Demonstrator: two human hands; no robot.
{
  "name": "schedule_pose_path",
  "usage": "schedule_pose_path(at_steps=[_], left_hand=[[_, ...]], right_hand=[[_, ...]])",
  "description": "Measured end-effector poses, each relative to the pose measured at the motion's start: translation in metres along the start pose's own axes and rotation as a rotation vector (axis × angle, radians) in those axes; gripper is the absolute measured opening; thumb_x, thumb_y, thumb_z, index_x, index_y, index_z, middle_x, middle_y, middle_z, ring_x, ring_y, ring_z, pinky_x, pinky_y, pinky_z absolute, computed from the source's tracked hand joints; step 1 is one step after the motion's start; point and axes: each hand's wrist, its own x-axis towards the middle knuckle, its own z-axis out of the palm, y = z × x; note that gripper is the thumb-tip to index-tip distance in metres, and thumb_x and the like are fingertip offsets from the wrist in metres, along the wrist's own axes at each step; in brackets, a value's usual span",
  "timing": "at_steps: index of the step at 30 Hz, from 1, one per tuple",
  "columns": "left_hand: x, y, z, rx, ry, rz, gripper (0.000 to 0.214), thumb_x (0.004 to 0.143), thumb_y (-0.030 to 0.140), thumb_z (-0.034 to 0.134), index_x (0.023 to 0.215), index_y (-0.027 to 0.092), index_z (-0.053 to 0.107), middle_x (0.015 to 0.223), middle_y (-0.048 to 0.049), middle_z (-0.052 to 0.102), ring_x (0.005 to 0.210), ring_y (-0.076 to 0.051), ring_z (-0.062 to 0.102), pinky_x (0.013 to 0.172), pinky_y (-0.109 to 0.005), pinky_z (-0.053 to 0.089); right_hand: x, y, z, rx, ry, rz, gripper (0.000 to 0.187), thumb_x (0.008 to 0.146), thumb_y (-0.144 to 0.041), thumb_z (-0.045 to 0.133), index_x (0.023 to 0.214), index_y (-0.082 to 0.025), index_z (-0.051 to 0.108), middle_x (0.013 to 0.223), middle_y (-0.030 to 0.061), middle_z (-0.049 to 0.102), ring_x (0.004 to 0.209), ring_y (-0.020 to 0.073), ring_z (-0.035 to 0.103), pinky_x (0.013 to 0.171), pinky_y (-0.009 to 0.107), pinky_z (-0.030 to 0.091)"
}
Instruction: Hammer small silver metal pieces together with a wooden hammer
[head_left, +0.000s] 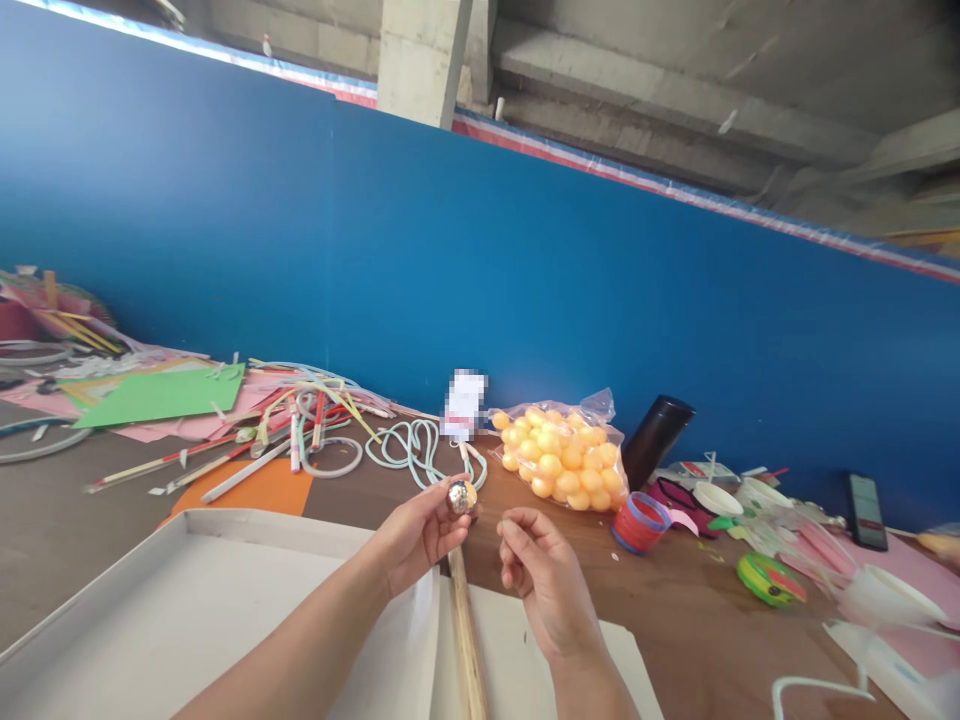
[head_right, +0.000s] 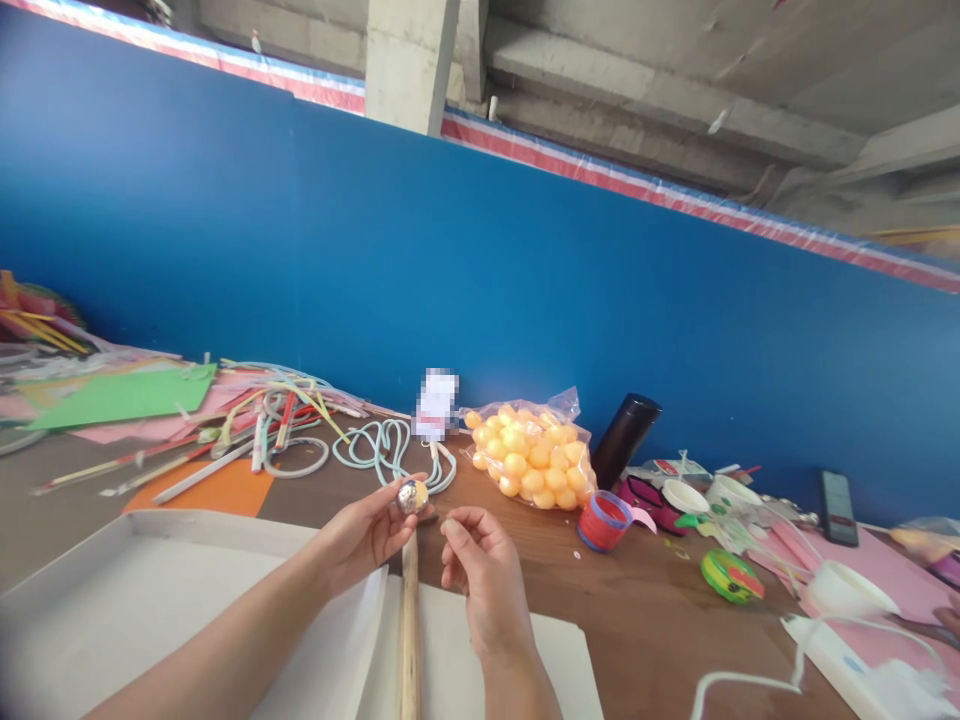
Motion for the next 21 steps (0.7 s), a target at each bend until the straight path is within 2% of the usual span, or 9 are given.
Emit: schedule_pose_path(at_steps=[4, 11, 17, 21], left_hand=[[-0.002, -0.001, 0.001, 0.017, -0.027, 0.011, 0.033, 0.082, 0.027, 0.057, 0.112, 0.015, 0.058, 0.094, -0.0104, 0.067, 0.074, -0.012, 0.066, 0.068, -0.020, 0.054], [-0.003, -0.002, 0.002, 0.057, -0.047, -0.010, 0.027, 0.076, 0.017, 0.063, 0.103, 0.014, 0.061, 0.088, -0.0047, 0.064, 0.072, -0.009, 0.064, 0.067, -0.015, 0.054], [-0.004, -0.004, 0.003, 0.144, -0.106, -0.024, 0.019, 0.077, 0.024, 0.063, 0.092, 0.013, 0.063, 0.086, -0.0053, 0.063, 0.063, -0.007, 0.062, 0.061, -0.016, 0.054], [-0.004, -0.005, 0.003, 0.196, -0.087, -0.019, 0.019, 0.076, 0.029, 0.063, 0.088, 0.013, 0.063, 0.080, -0.0048, 0.062, 0.062, -0.008, 0.061, 0.060, -0.017, 0.054]], right_hand=[[0.002, 0.003, 0.005, 0.003, -0.011, -0.001, 0.016, 0.077, -0.030, 0.067, 0.086, -0.018, 0.061, 0.061, -0.0040, 0.054, 0.047, 0.0046, 0.043, 0.044, 0.015, 0.036], [0.006, 0.011, 0.008, 0.008, -0.014, 0.004, 0.018, 0.074, -0.031, 0.069, 0.084, -0.017, 0.064, 0.065, -0.0023, 0.057, 0.047, 0.0043, 0.041, 0.042, 0.015, 0.035], [0.009, 0.017, 0.009, 0.007, -0.003, 0.012, 0.018, 0.071, -0.030, 0.071, 0.083, -0.018, 0.067, 0.066, -0.0023, 0.059, 0.048, 0.0047, 0.041, 0.041, 0.015, 0.034], [0.010, 0.019, 0.007, 0.015, -0.007, 0.021, 0.019, 0.071, -0.030, 0.071, 0.084, -0.017, 0.068, 0.068, -0.0018, 0.060, 0.047, 0.0043, 0.041, 0.040, 0.015, 0.032]])
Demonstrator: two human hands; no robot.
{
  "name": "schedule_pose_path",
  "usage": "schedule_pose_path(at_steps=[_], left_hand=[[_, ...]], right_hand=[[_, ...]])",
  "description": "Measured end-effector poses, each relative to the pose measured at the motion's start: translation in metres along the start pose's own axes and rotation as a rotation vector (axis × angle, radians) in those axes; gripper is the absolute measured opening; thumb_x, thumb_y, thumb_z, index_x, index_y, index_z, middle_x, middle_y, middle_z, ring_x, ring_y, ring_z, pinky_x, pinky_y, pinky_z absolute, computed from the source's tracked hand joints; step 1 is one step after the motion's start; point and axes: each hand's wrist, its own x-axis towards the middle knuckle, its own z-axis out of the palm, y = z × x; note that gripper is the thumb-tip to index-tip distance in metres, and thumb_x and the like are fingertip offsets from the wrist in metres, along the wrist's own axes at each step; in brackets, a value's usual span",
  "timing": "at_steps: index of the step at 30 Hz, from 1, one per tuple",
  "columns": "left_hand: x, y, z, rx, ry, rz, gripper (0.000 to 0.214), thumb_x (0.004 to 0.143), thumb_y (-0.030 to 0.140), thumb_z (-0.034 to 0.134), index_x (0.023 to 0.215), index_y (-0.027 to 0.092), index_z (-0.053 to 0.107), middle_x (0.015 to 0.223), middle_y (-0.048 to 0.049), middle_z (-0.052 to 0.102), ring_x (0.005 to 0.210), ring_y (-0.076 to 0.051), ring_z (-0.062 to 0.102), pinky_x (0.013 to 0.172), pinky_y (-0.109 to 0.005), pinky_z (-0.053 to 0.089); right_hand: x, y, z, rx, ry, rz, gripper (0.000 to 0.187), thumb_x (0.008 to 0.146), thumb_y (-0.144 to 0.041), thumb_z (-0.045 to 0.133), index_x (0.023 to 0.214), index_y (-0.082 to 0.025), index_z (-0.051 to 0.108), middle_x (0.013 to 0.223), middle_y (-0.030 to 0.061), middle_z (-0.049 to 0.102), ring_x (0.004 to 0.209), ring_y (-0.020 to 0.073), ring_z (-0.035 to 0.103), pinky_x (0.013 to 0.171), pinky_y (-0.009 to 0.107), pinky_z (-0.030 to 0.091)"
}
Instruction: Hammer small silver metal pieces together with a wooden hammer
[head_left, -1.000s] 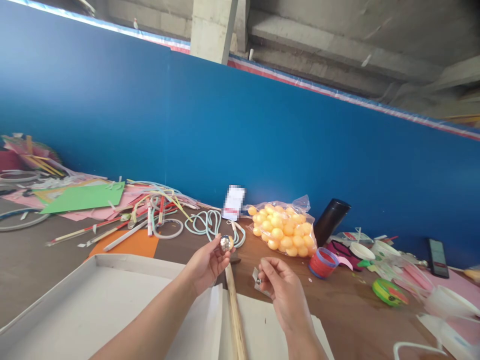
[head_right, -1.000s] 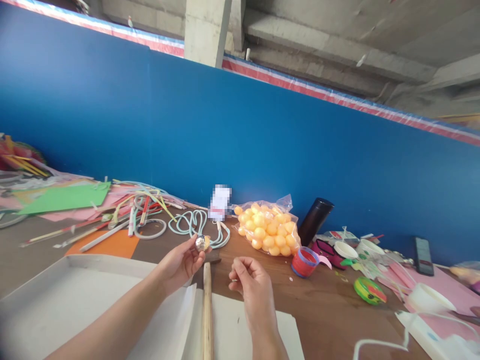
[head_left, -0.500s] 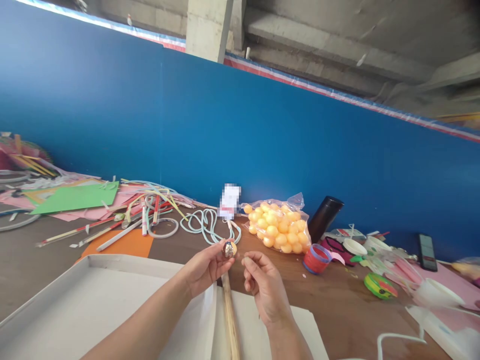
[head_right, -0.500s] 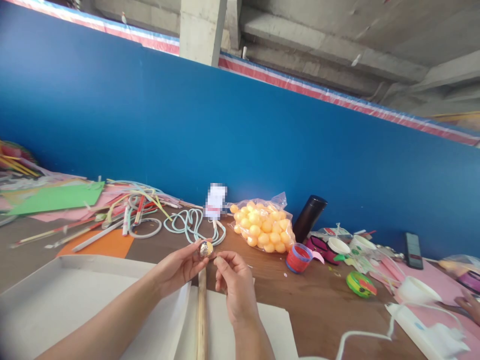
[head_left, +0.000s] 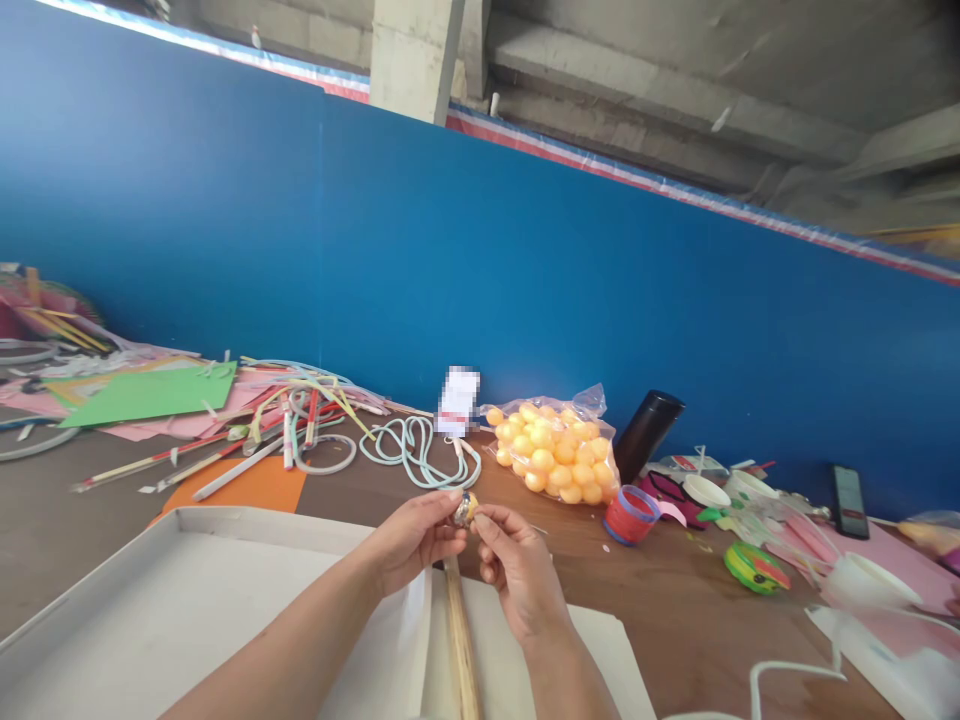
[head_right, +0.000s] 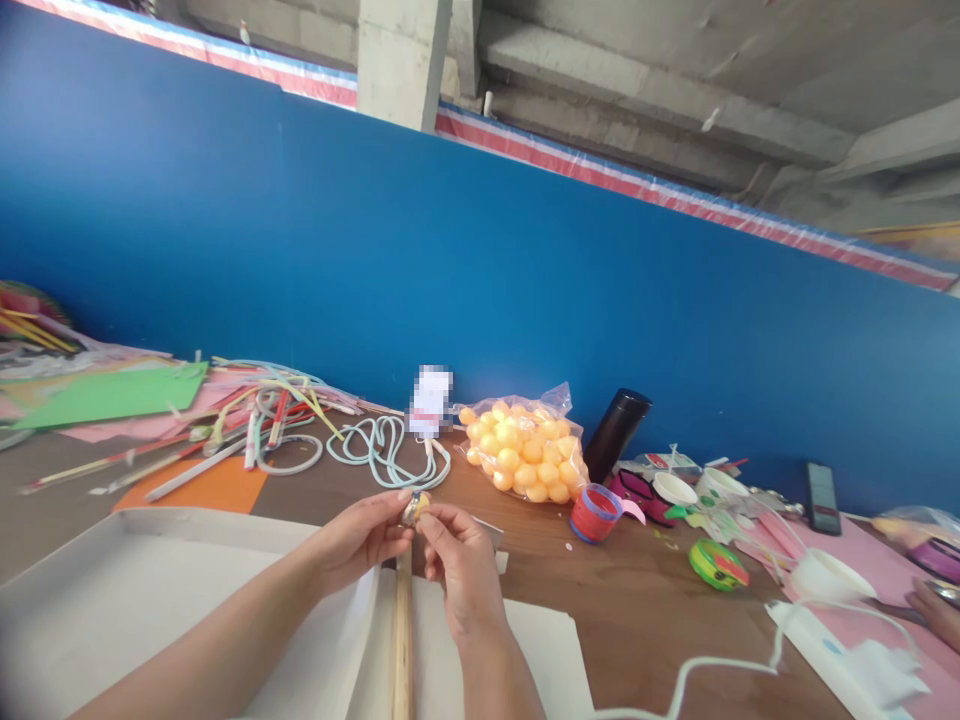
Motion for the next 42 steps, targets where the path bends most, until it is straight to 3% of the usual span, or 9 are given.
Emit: schedule_pose_path(at_steps=[5, 20, 27, 42], left_hand=[[0.0010, -0.0019, 0.0002, 0.039, 0.018, -0.010, 0.024, 0.076, 0.035, 0.062, 0.083, 0.013, 0.062, 0.071, -0.0039, 0.060, 0.059, -0.008, 0.061, 0.058, -0.017, 0.054], [0.0039, -0.0030, -0.0039, 0.068, 0.040, -0.054, 0.031, 0.075, 0.042, 0.061, 0.082, 0.012, 0.061, 0.070, -0.0035, 0.061, 0.058, -0.008, 0.060, 0.059, -0.018, 0.054], [0.0019, -0.0010, -0.0017, 0.100, 0.038, -0.053, 0.034, 0.075, 0.045, 0.060, 0.083, 0.012, 0.062, 0.076, -0.0055, 0.063, 0.058, -0.007, 0.059, 0.056, -0.017, 0.052], [0.0037, -0.0024, 0.0001, 0.173, 0.044, -0.058, 0.038, 0.073, 0.048, 0.060, 0.080, 0.011, 0.060, 0.073, -0.0052, 0.060, 0.052, -0.006, 0.055, 0.050, -0.018, 0.050]], right_hand=[[0.0005, 0.0013, -0.0018, 0.012, -0.005, 0.025, 0.020, 0.071, -0.031, 0.072, 0.085, -0.017, 0.068, 0.070, -0.0014, 0.059, 0.048, 0.0039, 0.040, 0.040, 0.014, 0.031], [0.0010, -0.0010, -0.0056, 0.035, -0.056, 0.049, 0.014, 0.074, -0.028, 0.070, 0.081, -0.017, 0.066, 0.068, -0.0033, 0.051, 0.051, 0.0034, 0.038, 0.040, 0.014, 0.030], [-0.0016, -0.0038, -0.0072, -0.020, -0.061, 0.033, 0.015, 0.076, -0.030, 0.069, 0.082, -0.017, 0.065, 0.077, 0.0007, 0.059, 0.050, 0.0035, 0.040, 0.038, 0.014, 0.027], [-0.0011, -0.0016, -0.0066, -0.048, -0.041, 0.031, 0.016, 0.073, -0.029, 0.071, 0.081, -0.015, 0.065, 0.071, -0.0011, 0.057, 0.045, 0.0010, 0.032, 0.036, 0.014, 0.018]])
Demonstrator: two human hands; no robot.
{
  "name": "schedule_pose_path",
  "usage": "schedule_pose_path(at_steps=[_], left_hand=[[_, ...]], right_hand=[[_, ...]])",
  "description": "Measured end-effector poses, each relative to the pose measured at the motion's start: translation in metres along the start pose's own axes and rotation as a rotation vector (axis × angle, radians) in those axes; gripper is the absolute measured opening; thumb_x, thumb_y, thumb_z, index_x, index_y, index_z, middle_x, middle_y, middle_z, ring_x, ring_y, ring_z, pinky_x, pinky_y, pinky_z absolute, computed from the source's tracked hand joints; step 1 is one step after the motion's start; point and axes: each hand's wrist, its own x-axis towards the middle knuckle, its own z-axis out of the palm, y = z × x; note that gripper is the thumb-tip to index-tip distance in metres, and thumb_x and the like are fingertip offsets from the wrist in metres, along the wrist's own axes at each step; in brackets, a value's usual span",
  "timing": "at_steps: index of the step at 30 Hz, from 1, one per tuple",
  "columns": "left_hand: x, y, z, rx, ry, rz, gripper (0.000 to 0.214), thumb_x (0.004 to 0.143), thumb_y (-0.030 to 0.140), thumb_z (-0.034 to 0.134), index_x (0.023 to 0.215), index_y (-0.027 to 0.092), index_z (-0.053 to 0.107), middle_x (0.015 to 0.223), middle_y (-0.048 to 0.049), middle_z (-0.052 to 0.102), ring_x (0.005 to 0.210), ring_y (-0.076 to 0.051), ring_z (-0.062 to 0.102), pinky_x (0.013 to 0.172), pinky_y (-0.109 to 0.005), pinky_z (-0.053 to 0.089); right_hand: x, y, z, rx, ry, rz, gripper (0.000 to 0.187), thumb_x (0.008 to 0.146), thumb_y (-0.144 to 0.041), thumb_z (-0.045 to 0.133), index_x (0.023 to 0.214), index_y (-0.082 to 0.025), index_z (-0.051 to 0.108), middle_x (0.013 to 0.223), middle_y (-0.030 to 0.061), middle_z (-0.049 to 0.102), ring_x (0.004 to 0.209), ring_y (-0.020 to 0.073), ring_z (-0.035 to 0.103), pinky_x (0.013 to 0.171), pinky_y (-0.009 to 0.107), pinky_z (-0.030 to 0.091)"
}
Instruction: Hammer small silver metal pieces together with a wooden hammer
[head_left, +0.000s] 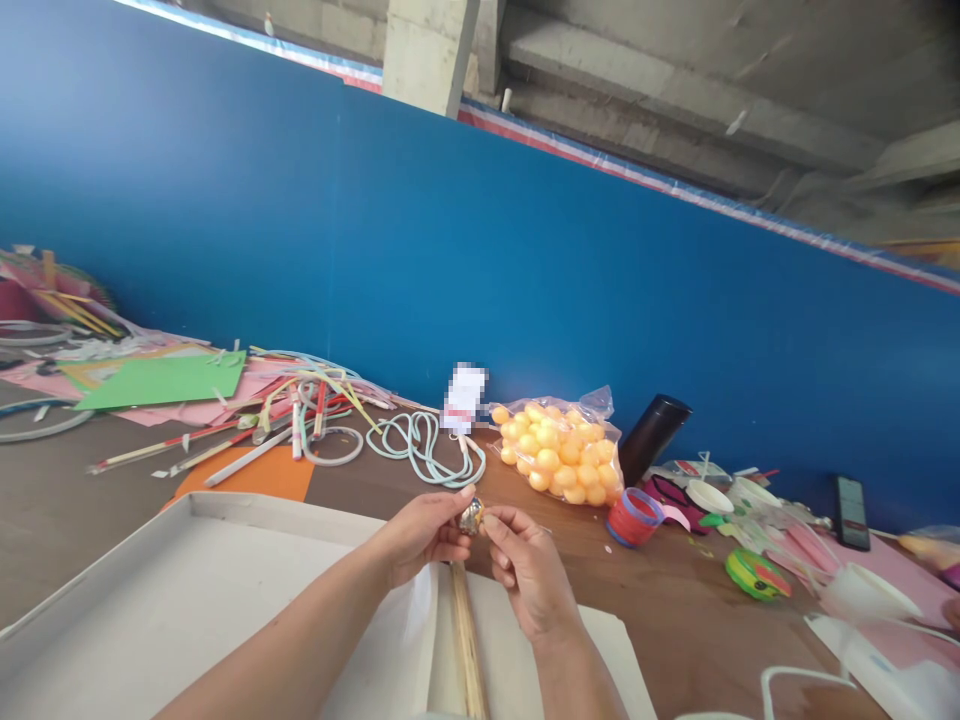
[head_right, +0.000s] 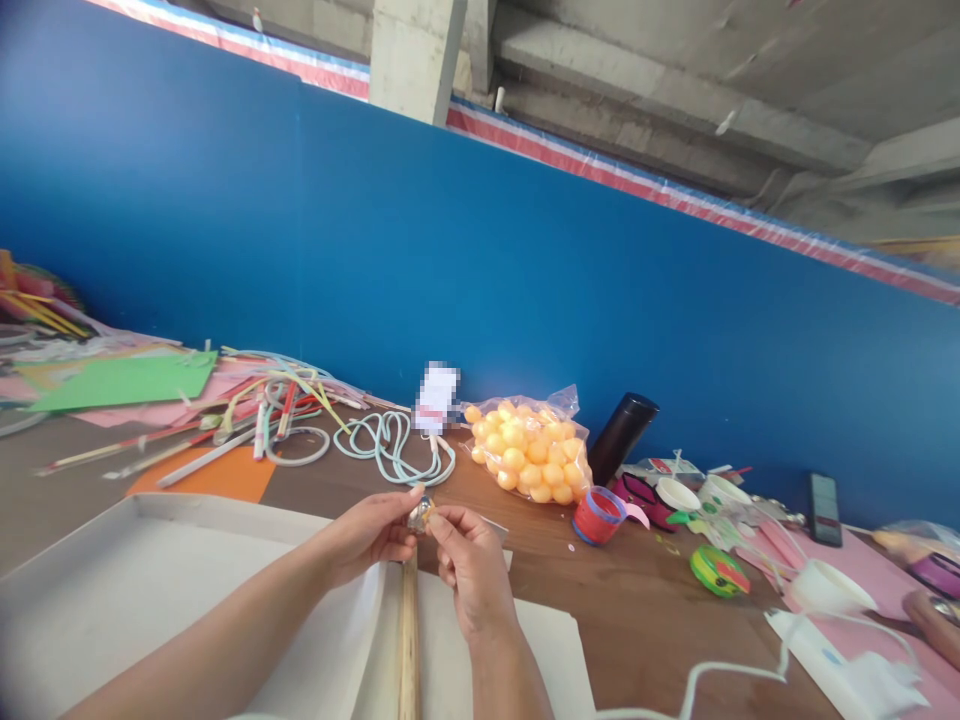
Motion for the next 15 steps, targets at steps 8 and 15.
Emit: schedule_pose_path(at_steps=[8, 15], left_hand=[[0.0004, -0.0015, -0.0004, 0.010, 0.008, 0.001, 0.039, 0.072, 0.048, 0.061, 0.081, 0.010, 0.061, 0.072, -0.0044, 0.059, 0.051, -0.006, 0.055, 0.050, -0.018, 0.049], [0.0010, -0.0024, -0.0020, 0.029, 0.023, 0.006, 0.043, 0.070, 0.050, 0.062, 0.083, 0.010, 0.062, 0.075, -0.0060, 0.060, 0.052, -0.007, 0.055, 0.051, -0.019, 0.050]], right_hand=[[0.0008, -0.0022, 0.0002, 0.032, -0.004, 0.030, 0.017, 0.073, -0.028, 0.071, 0.080, -0.014, 0.066, 0.073, 0.0002, 0.056, 0.046, 0.0010, 0.032, 0.037, 0.014, 0.018], [0.0014, -0.0027, -0.0004, 0.088, -0.038, 0.059, 0.015, 0.073, -0.027, 0.072, 0.079, -0.014, 0.066, 0.071, -0.0009, 0.054, 0.046, 0.0007, 0.031, 0.038, 0.014, 0.017]])
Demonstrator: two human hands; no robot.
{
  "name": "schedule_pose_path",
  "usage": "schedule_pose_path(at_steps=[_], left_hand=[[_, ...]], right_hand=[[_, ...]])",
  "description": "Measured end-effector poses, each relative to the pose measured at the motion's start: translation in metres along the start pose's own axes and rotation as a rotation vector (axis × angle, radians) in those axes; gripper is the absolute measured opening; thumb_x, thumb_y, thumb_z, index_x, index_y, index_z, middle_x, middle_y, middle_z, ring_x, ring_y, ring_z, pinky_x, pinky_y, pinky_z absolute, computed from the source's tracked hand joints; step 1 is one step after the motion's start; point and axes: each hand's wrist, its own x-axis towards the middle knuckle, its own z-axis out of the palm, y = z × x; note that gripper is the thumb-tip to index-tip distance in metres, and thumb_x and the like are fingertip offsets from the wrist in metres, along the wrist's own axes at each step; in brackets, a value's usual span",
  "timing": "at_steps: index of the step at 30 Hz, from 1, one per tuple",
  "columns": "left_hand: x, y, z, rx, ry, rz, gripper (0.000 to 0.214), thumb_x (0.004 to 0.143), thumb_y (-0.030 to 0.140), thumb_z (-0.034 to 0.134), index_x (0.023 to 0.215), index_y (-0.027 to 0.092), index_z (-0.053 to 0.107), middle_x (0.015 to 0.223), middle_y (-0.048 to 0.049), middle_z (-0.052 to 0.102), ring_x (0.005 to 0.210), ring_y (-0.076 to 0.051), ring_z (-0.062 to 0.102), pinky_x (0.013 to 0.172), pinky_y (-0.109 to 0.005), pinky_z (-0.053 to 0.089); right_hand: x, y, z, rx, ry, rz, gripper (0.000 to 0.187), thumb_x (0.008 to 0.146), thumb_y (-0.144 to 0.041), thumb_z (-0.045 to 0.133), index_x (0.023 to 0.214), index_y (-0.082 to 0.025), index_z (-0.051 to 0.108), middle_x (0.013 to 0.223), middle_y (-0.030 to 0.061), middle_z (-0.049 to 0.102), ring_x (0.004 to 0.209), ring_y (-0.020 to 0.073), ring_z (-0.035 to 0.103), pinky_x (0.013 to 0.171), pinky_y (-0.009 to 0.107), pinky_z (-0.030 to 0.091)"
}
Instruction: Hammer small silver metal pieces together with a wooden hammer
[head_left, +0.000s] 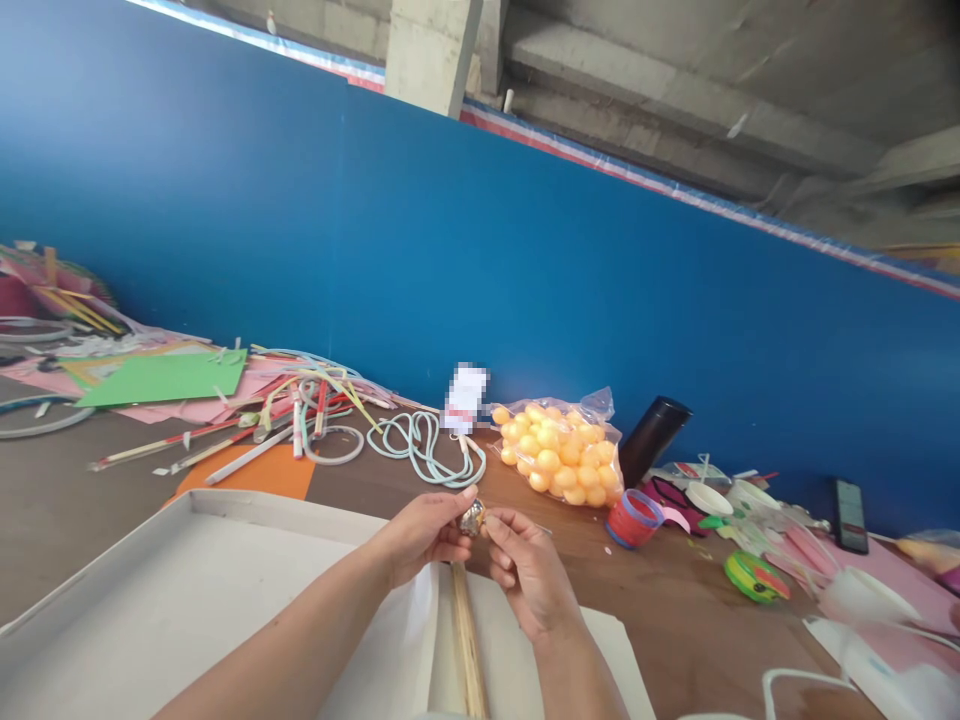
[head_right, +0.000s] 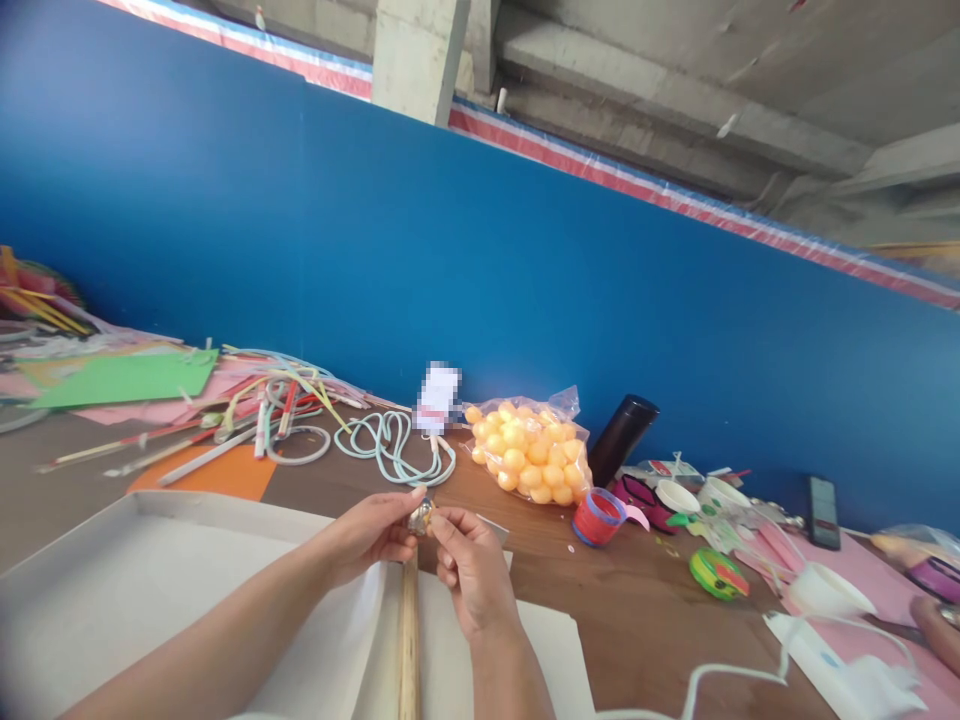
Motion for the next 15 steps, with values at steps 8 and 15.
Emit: schedule_pose_path(at_steps=[8, 15], left_hand=[[0.0001, 0.0001, 0.0000, 0.011, -0.009, 0.016, 0.044, 0.069, 0.052, 0.063, 0.082, 0.010, 0.063, 0.078, -0.0074, 0.062, 0.054, -0.007, 0.055, 0.053, -0.020, 0.050], [-0.0006, -0.0003, 0.0000, 0.028, -0.003, 0.020, 0.043, 0.068, 0.052, 0.063, 0.080, 0.010, 0.063, 0.075, -0.0054, 0.061, 0.054, -0.007, 0.055, 0.052, -0.019, 0.049]], right_hand=[[-0.0004, 0.0009, -0.0007, 0.027, -0.003, 0.011, 0.016, 0.073, -0.027, 0.072, 0.079, -0.014, 0.065, 0.073, -0.0002, 0.055, 0.046, 0.0012, 0.030, 0.038, 0.014, 0.017], [0.0007, -0.0002, 0.0000, 0.018, 0.003, 0.004, 0.016, 0.071, -0.027, 0.072, 0.077, -0.014, 0.066, 0.070, -0.0007, 0.054, 0.045, 0.0012, 0.031, 0.038, 0.014, 0.018]])
